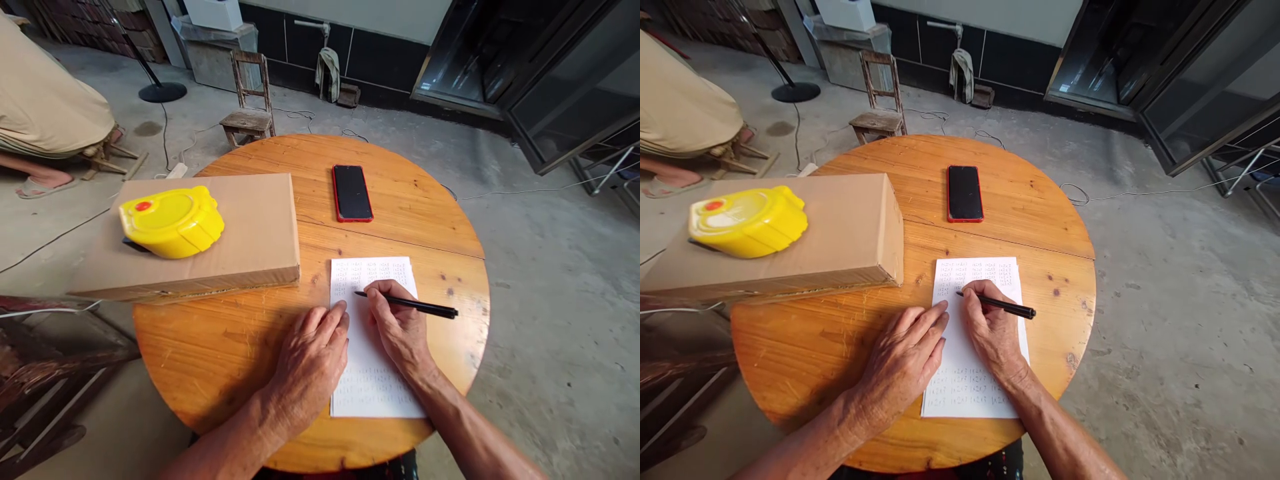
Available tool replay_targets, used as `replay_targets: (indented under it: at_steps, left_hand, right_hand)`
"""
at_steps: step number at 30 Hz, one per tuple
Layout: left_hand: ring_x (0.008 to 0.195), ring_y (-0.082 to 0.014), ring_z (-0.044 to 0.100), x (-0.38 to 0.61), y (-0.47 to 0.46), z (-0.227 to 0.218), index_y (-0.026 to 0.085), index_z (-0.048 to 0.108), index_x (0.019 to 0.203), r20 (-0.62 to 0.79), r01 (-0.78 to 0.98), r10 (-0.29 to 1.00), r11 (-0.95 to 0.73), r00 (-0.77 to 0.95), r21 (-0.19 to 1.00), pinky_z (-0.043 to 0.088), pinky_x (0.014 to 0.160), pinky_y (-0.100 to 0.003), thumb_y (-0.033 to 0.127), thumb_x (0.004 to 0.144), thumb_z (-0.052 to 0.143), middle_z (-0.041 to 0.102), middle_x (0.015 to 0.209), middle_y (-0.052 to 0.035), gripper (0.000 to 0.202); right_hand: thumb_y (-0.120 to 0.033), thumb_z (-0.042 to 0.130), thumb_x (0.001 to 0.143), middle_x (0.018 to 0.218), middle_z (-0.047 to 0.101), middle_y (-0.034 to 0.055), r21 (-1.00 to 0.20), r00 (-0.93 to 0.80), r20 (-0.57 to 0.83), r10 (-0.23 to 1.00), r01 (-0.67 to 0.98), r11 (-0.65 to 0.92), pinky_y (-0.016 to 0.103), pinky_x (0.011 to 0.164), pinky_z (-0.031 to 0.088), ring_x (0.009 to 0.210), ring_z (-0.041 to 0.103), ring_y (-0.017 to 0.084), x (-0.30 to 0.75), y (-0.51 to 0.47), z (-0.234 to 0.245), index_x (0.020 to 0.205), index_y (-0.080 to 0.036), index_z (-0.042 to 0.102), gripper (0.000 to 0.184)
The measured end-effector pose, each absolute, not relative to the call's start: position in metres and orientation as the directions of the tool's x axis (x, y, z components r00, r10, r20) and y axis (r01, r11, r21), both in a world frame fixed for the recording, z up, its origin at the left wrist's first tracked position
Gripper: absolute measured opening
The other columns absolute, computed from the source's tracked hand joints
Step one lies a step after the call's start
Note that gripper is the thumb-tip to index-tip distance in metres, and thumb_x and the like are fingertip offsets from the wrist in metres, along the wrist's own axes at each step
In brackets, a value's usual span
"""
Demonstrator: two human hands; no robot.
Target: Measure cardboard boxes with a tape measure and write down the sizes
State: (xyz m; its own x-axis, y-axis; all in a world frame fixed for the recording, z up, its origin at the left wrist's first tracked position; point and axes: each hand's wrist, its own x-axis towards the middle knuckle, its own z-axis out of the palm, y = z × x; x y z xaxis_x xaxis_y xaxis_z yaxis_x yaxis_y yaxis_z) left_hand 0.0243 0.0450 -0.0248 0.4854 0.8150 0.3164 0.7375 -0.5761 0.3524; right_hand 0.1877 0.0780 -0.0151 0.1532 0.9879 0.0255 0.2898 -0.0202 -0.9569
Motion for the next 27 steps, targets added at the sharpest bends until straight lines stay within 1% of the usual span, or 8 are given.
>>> replay_targets:
  at_steps: [6,11,13,15,17,19,23,27]
  left_hand:
    - [0.099,-0.0259,0.058,0.025,0.045,-0.027,0.011,0.061,0.117,0.312,0.729,0.804,-0.592,0.506,0.345,0.054,0.085,-0.041,0.006,0.09,0.05,0.064,0.127,-0.0107,0.03]
    - [0.102,-0.0264,0.058,0.026,0.044,-0.019,0.013,0.061,0.119,0.215,0.753,0.832,-0.555,0.512,0.354,0.053,0.089,-0.044,0.009,0.089,0.052,0.061,0.133,-0.0089,0.031]
    - [0.11,-0.0283,0.057,0.023,0.038,-0.012,0.015,0.06,0.122,0.161,0.756,0.841,-0.537,0.517,0.375,0.052,0.093,-0.047,0.016,0.089,0.058,0.058,0.138,-0.009,0.034]
    - [0.121,-0.0329,0.052,0.019,0.026,-0.006,0.016,0.058,0.126,0.115,0.765,0.85,-0.515,0.514,0.386,0.049,0.097,-0.052,0.025,0.086,0.064,0.051,0.145,-0.0124,0.041]
    - [0.132,-0.0377,0.044,0.016,0.008,-0.002,0.017,0.054,0.133,0.094,0.781,0.861,-0.495,0.5,0.38,0.046,0.1,-0.058,0.03,0.081,0.069,0.04,0.152,-0.0163,0.055]
    - [0.139,-0.0397,0.036,0.015,-0.012,-0.002,0.019,0.049,0.139,0.105,0.781,0.86,-0.499,0.499,0.376,0.042,0.103,-0.061,0.031,0.078,0.072,0.031,0.157,-0.0177,0.066]
    - [0.143,-0.0346,0.031,0.02,-0.038,-0.011,0.025,0.049,0.139,0.127,0.731,0.827,-0.546,0.547,0.41,0.033,0.113,-0.059,0.038,0.082,0.068,0.034,0.157,-0.0129,0.061]
    - [0.144,-0.0304,0.031,0.026,-0.032,-0.015,0.029,0.048,0.14,0.126,0.734,0.842,-0.523,0.525,0.434,0.027,0.117,-0.058,0.041,0.089,0.061,0.038,0.156,-0.0077,0.054]
  right_hand:
    - [-0.038,0.056,0.091,0.054,0.048,-0.0064,-0.973,0.148,-0.003,0.989,0.226,-0.037,0.024,0.047,0.035,0.047,0.042,0.01,0.187,0.08,-0.016,0.079,-0.02,0.058,0.022]
    - [-0.031,0.054,0.094,0.078,0.064,0.0013,-0.885,0.113,0.235,0.965,0.437,0.164,0.028,0.062,0.048,0.067,0.059,0.015,0.197,0.081,-0.006,0.098,-0.02,0.063,0.015]
    - [-0.021,0.05,0.094,0.105,0.067,0.0082,-0.705,-0.034,0.328,0.944,0.656,0.269,0.034,0.075,0.05,0.088,0.064,0.021,0.206,0.08,0.0,0.115,-0.021,0.061,0.024]
    - [-0.009,0.043,0.093,0.122,0.064,0.0139,-0.42,-0.227,0.314,0.922,0.837,0.35,0.042,0.086,0.048,0.107,0.062,0.027,0.215,0.08,0.004,0.126,-0.019,0.058,0.038]
    - [-0.003,0.038,0.091,0.131,0.06,0.0174,-0.159,-0.365,0.215,0.906,0.902,0.401,0.047,0.092,0.044,0.121,0.055,0.033,0.222,0.079,0.004,0.128,-0.017,0.058,0.044]
    - [-0.002,0.036,0.092,0.137,0.057,0.0179,-0.019,-0.429,0.138,0.893,0.9,0.436,0.049,0.095,0.043,0.129,0.049,0.034,0.227,0.077,0.002,0.13,-0.016,0.057,0.046]
    - [0.0,0.035,0.089,0.143,0.051,0.0178,0.0,-0.394,0.172,0.903,0.917,0.4,0.048,0.096,0.044,0.129,0.05,0.033,0.232,0.068,0.0,0.14,-0.016,0.049,0.055]
    - [-0.002,0.035,0.088,0.136,0.058,0.0173,-0.098,-0.352,0.23,0.907,0.919,0.381,0.048,0.093,0.048,0.121,0.057,0.03,0.24,0.052,0.003,0.129,-0.015,0.057,0.049]
